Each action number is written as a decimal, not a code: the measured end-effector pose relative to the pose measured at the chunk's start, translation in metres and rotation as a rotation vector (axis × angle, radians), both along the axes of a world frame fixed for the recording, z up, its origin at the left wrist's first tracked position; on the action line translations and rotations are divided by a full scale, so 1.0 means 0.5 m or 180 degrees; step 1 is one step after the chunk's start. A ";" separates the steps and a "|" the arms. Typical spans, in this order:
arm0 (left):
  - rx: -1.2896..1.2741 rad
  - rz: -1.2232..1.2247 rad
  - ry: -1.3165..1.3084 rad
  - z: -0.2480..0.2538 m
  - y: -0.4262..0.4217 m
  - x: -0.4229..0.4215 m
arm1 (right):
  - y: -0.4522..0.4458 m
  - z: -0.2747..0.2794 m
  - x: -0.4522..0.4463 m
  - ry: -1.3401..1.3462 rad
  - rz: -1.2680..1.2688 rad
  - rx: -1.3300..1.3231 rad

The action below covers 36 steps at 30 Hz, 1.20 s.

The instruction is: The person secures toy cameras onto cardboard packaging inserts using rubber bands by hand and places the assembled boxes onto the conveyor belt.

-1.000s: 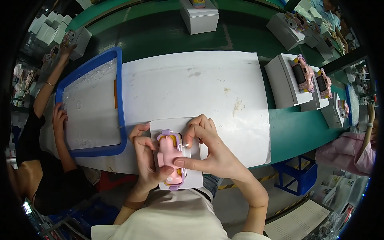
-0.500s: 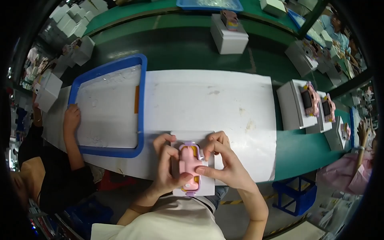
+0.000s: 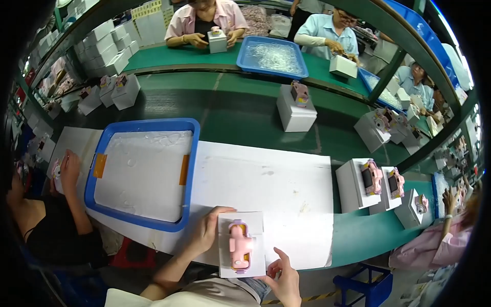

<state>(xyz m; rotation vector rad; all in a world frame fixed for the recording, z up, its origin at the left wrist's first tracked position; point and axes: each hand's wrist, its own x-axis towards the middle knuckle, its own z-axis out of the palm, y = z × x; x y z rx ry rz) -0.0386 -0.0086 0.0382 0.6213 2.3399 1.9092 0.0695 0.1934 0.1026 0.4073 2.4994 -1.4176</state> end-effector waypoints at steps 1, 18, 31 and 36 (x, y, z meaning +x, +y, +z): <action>-0.0206 0.0306 0.0185 0.003 -0.007 0.011 | 0.002 -0.012 -0.001 -0.0102 -0.0169 -0.0045; -0.0317 -0.0330 0.0853 0.023 0.018 0.185 | 0.047 -0.081 -0.323 -0.0280 0.0807 -0.1297; -0.4212 0.2047 0.1309 -0.053 -0.534 -0.219 | 0.117 -0.041 -0.212 0.1312 -0.0189 -0.2037; -0.3579 0.1994 0.0857 0.029 -0.473 -0.199 | 0.151 -0.025 -0.160 0.1502 -0.0507 -0.1862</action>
